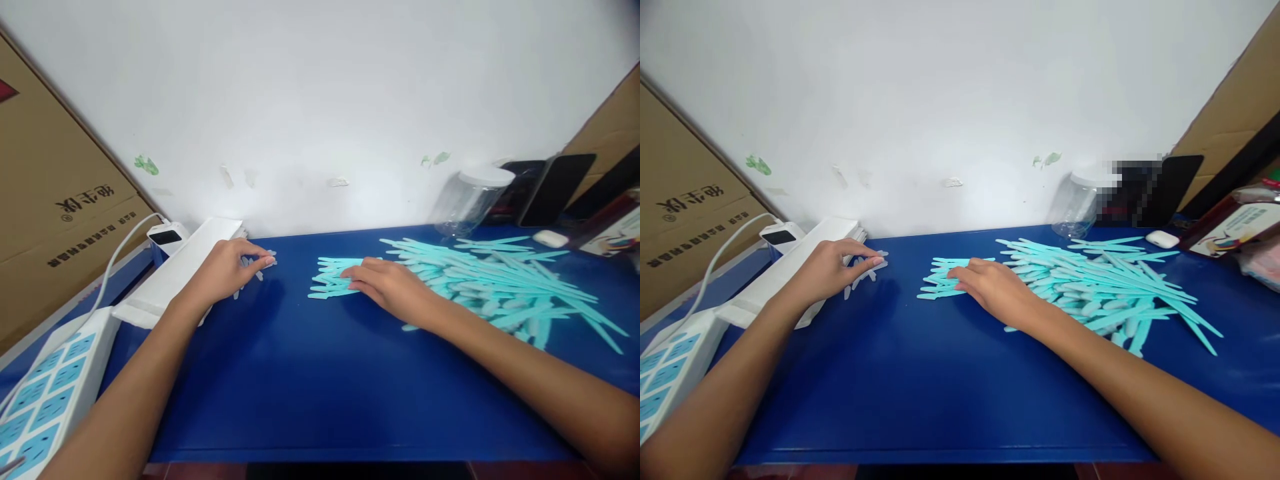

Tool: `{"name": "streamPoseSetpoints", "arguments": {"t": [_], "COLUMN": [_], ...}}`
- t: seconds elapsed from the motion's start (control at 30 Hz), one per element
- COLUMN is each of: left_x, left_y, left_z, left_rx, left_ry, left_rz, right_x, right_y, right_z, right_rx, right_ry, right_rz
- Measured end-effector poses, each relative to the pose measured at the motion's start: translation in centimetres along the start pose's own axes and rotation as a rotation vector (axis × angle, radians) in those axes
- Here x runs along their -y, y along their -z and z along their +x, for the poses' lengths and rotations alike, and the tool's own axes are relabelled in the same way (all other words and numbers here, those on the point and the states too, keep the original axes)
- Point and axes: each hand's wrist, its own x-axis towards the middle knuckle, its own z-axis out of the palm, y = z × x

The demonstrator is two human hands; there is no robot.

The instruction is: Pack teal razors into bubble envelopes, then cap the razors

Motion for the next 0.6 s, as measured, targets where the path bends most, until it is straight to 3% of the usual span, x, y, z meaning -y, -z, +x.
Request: {"name": "streamPoseSetpoints", "arguments": {"t": [0.3,0.43,0.6], "left_x": [3.3,4.1,2.4], "left_y": [-0.1,-0.9,-3.6], "left_z": [0.1,0.1,0.2], "left_rx": [0.094,0.003,-0.096], "left_ry": [-0.031,-0.109,-0.140], "left_rz": [0.237,0.322,0.260], "right_x": [-0.7,-0.6,-1.4], "right_y": [0.0,1.3,3.7], "right_z": [0.2,-0.8,-1.7], "right_rx": [-0.119,-0.133,-0.221], "right_ry": [-0.024,-0.022,-0.085], "right_rz": [-0.019,0.018,0.012]}}
